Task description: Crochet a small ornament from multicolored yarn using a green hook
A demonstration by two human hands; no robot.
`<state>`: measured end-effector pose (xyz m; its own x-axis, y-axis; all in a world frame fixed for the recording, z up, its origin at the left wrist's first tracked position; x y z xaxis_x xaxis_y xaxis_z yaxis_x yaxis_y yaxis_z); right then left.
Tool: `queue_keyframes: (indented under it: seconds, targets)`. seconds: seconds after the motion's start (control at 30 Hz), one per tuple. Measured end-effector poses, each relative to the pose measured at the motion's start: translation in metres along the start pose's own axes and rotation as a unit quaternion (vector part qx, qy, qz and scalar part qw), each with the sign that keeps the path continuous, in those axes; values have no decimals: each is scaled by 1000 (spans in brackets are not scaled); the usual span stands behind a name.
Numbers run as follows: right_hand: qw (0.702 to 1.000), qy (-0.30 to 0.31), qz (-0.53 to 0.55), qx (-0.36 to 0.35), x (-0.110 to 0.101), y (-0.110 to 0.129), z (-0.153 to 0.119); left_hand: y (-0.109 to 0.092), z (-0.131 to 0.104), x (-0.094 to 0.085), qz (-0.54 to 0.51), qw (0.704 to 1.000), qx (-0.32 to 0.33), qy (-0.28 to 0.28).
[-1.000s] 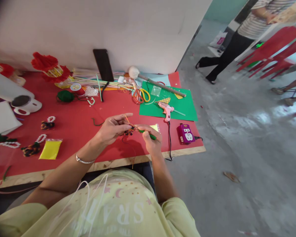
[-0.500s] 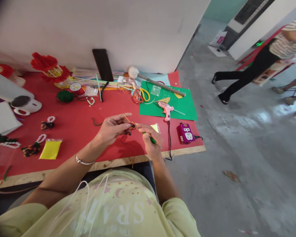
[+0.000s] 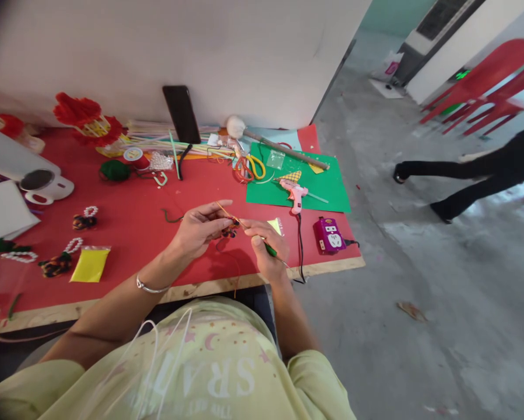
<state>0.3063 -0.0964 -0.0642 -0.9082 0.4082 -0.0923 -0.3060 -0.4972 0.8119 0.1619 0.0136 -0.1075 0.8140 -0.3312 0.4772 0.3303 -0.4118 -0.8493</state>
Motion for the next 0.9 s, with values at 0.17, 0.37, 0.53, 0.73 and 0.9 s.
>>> queue_keyframes:
  seconds: [0.17, 0.37, 0.53, 0.73, 0.9]
  targets:
    - [1000, 11, 9, -9, 3, 3, -1, 0, 1, 2, -29, 999, -11, 19]
    - [998, 13, 67, 7, 1, -2, 1, -2, 1, 2, -34, 999, -16, 18]
    - [999, -3, 37, -3, -1, 0, 3, 1, 0, 3, -28, 999, -18, 20]
    - [999, -5, 36, 0, 2, -1, 3, 4, 0, 6, -6, 999, -30, 40]
    - [1000, -5, 16, 26, -2, -5, 3, -2, 2, 0, 32, 999, 13, 19]
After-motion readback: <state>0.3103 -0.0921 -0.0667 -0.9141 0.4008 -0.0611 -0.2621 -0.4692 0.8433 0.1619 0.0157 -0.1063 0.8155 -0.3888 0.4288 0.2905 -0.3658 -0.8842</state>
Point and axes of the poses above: each hand's wrist, its own z-axis towards the middle knuckle, its own x-axis out of the palm, y = z × x, the point moved 10 cm from there along z, towards the middle knuckle, and after that the axes turned 3 degrees about -x, right-handed, at the moved point
